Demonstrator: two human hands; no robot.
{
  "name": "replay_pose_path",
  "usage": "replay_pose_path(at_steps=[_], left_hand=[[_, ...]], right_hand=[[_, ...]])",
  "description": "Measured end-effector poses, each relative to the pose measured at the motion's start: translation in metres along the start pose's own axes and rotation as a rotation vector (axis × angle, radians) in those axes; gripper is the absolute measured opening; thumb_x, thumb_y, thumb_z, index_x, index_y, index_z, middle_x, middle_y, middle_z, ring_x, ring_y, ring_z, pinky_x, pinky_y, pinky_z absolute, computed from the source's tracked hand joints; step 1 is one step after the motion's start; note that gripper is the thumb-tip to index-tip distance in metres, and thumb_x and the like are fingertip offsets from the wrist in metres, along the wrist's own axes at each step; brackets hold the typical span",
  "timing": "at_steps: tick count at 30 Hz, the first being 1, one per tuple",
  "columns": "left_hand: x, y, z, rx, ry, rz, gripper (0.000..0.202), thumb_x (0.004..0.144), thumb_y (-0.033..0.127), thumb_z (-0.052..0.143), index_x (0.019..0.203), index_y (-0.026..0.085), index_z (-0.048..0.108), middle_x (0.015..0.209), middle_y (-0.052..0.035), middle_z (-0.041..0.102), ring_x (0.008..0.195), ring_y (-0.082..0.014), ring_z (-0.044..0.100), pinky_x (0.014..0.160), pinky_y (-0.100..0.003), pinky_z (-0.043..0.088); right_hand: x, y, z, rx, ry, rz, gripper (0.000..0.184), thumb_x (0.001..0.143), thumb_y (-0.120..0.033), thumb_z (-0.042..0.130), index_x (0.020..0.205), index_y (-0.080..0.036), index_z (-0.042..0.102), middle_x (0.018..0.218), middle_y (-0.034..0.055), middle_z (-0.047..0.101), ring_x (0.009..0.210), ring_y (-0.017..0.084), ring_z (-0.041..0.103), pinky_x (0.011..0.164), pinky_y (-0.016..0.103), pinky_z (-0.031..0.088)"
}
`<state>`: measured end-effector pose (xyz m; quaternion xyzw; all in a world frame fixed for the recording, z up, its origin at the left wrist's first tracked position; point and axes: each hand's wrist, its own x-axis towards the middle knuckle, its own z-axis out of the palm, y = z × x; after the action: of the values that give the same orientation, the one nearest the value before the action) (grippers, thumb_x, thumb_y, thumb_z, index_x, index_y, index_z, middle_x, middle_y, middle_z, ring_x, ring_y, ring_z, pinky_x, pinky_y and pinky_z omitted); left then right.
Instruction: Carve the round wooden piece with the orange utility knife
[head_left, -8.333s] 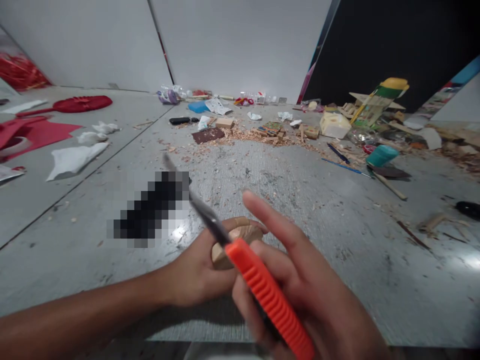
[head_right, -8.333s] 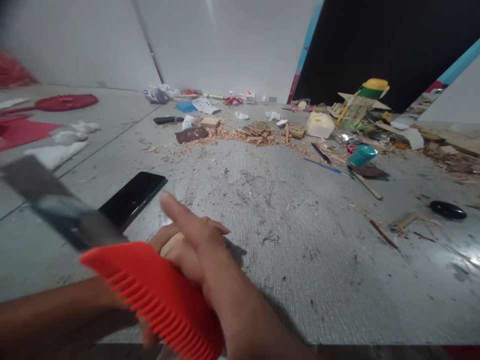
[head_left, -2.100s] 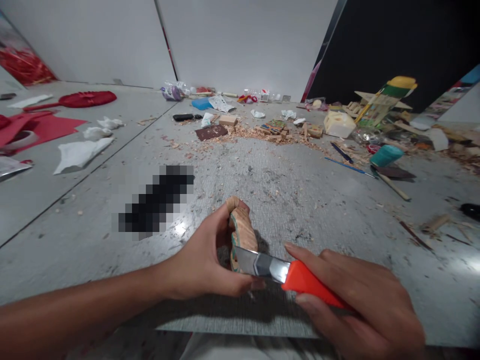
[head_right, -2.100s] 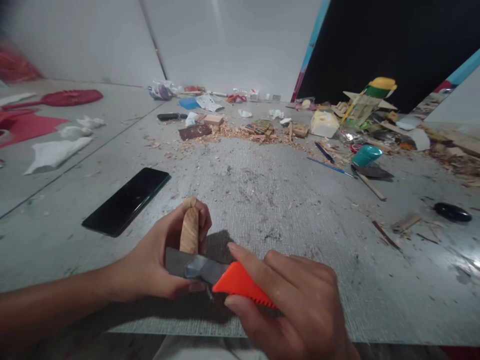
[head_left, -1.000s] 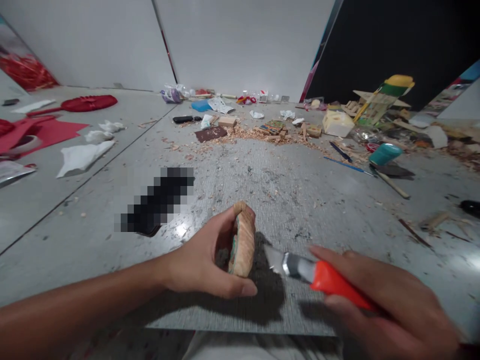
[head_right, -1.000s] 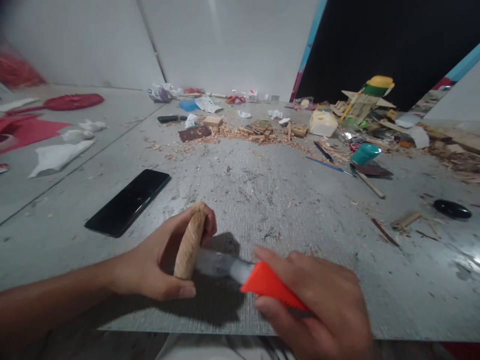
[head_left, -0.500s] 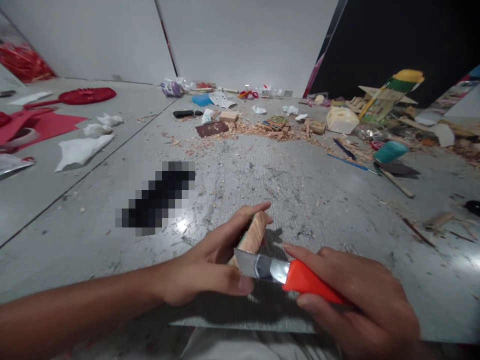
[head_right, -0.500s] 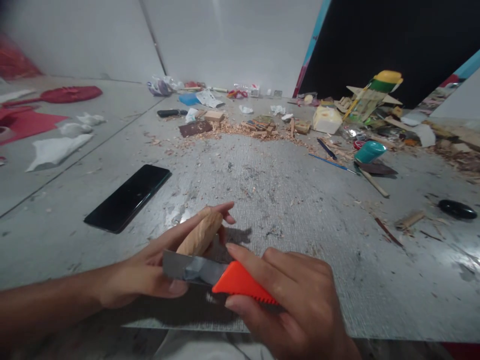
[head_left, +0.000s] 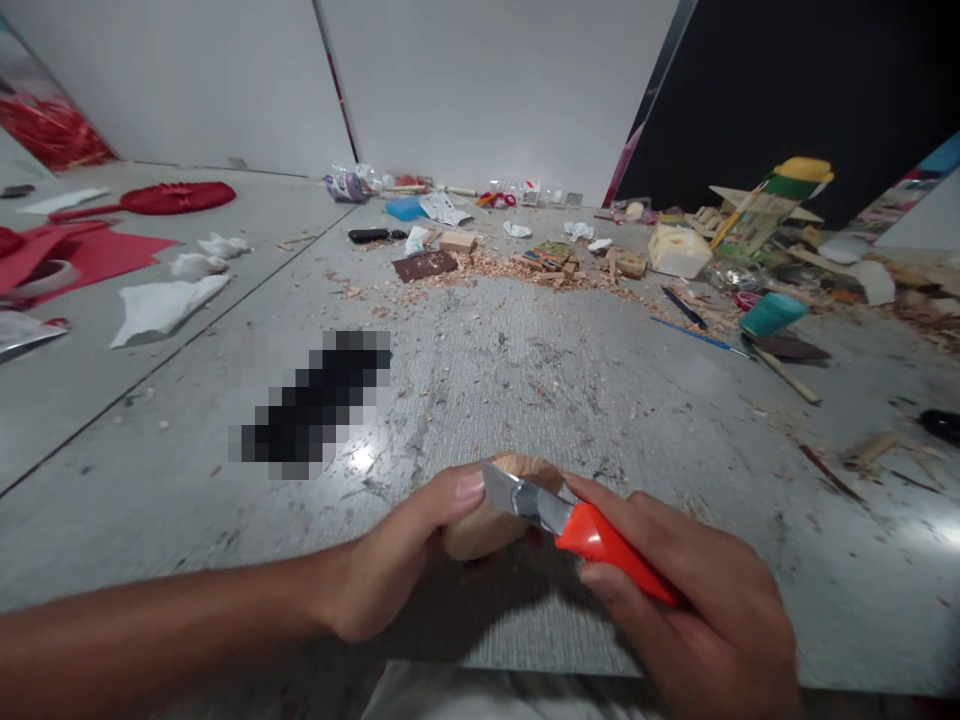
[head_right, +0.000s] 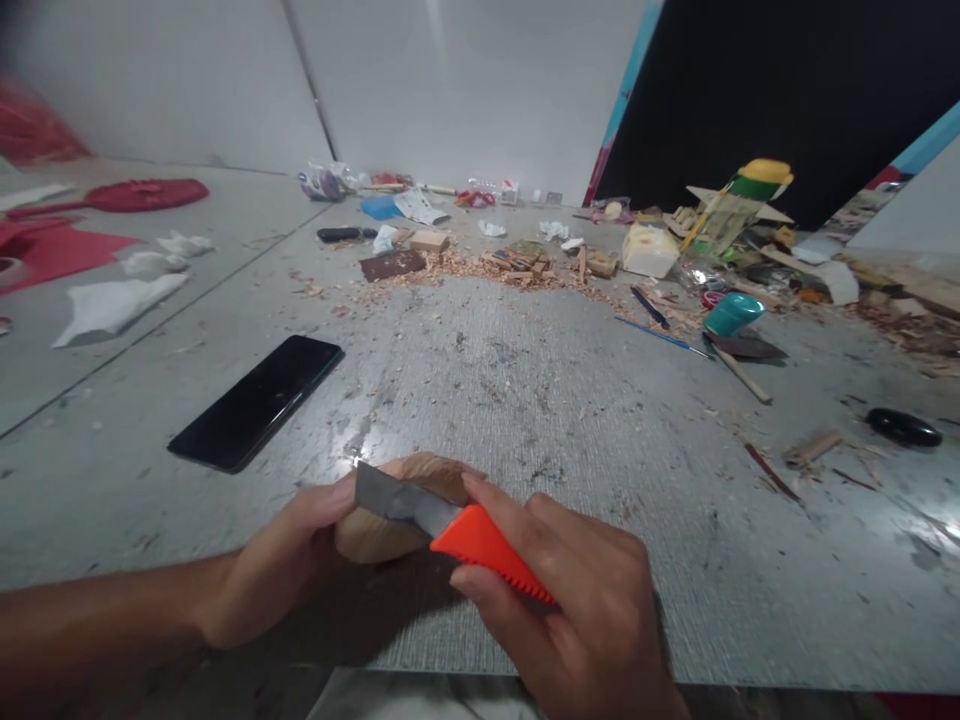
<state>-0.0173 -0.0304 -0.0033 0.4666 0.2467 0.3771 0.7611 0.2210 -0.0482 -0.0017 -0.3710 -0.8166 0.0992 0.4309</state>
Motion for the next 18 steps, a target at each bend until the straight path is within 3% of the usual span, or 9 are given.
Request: replay_pose_path(at_steps=[3,7,12,18], left_hand=[[-0.003,0.001,0.004,0.014,0.059,0.038,0.052,0.102,0.066,0.052,0.099,0.019,0.074,0.090,-0.0081,0.065,0.084,-0.0245,0.055,0.082,-0.038,0.049],[-0.005,0.005,0.004,0.037,0.030,0.047,0.053,0.103,0.063,0.050,0.092,0.016,0.073,0.091,-0.0077,0.064,0.079,-0.0214,0.052,0.077,-0.035,0.045],[-0.007,-0.001,-0.001,0.064,0.030,-0.071,0.065,0.101,0.072,0.044,0.089,0.017,0.075,0.080,-0.0089,0.067,0.079,-0.0250,0.059,0.074,-0.036,0.046],[-0.008,-0.006,-0.001,0.087,0.049,-0.226,0.077,0.095,0.080,0.041,0.097,0.013,0.078,0.088,-0.0119,0.076,0.074,-0.0237,0.065,0.069,-0.033,0.045]], right_hand=[[-0.001,-0.003,0.002,0.004,-0.006,-0.018,0.038,0.109,-0.030,0.066,0.146,-0.025,0.070,0.094,-0.0003,0.083,0.065,0.016,0.076,0.057,0.028,0.058],[-0.003,-0.002,0.001,-0.087,0.017,-0.085,0.041,0.108,-0.027,0.069,0.149,-0.023,0.069,0.094,0.0007,0.084,0.063,0.017,0.075,0.054,0.030,0.057],[-0.008,0.006,-0.008,-0.177,0.027,-0.131,0.047,0.106,-0.033,0.074,0.153,-0.026,0.067,0.093,0.0015,0.084,0.064,0.019,0.075,0.054,0.032,0.058],[-0.016,0.014,-0.018,-0.170,-0.030,-0.092,0.047,0.107,-0.034,0.073,0.154,-0.028,0.066,0.081,-0.0018,0.078,0.061,0.018,0.072,0.053,0.030,0.055]])
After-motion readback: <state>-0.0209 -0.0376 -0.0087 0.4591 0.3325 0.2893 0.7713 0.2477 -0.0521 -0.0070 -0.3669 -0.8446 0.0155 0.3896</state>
